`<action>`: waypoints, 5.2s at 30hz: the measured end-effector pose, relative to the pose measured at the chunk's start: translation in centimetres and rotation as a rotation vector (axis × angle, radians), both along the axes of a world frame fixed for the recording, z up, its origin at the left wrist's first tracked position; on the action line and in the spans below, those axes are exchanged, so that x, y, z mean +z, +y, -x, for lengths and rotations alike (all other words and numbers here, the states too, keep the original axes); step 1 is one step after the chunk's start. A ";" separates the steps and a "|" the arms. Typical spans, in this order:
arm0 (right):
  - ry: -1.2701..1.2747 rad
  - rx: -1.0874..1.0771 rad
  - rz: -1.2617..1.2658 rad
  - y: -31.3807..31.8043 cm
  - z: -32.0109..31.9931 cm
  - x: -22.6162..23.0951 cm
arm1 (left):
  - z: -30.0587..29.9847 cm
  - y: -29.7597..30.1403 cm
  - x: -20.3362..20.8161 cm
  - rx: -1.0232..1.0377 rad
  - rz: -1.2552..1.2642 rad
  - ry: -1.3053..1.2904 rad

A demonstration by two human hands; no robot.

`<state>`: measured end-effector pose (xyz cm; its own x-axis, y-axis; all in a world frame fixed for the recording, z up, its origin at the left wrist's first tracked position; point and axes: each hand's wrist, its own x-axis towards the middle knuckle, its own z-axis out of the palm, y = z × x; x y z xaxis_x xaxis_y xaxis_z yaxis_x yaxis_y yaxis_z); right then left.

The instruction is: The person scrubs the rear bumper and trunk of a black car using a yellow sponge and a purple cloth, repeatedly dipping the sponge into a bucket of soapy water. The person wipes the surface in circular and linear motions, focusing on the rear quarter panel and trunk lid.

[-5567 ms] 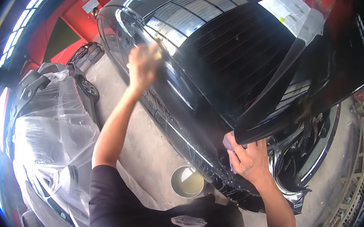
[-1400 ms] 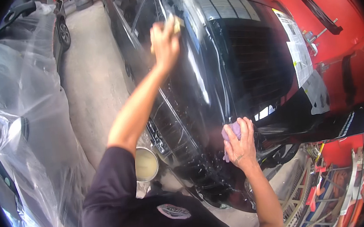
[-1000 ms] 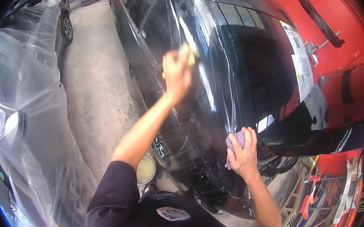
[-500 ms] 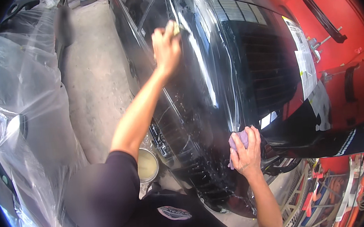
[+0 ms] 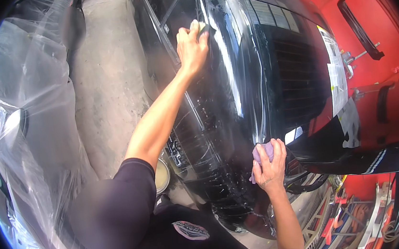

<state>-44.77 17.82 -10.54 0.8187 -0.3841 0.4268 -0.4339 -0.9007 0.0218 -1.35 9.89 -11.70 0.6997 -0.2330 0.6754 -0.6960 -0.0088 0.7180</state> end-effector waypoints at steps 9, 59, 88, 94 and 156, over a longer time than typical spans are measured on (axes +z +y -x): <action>-0.009 0.003 -0.004 -0.1 0.1 -0.3 | -2.0 1.7 -2.3 -0.082 -0.052 -0.187; 0.027 -0.049 0.023 0.2 -0.2 0.3 | -8.2 -2.4 -0.6 -0.110 0.097 -0.382; 0.018 -0.039 0.003 -0.2 -0.2 0.2 | -9.9 -6.2 5.2 -0.067 0.053 -0.268; 0.012 -0.054 -0.005 0.1 0.0 0.2 | 3.8 2.9 -3.4 -0.315 0.022 -0.332; -0.056 -0.035 -0.009 0.4 -0.5 0.5 | -4.1 -6.6 10.6 -0.139 -0.050 -0.403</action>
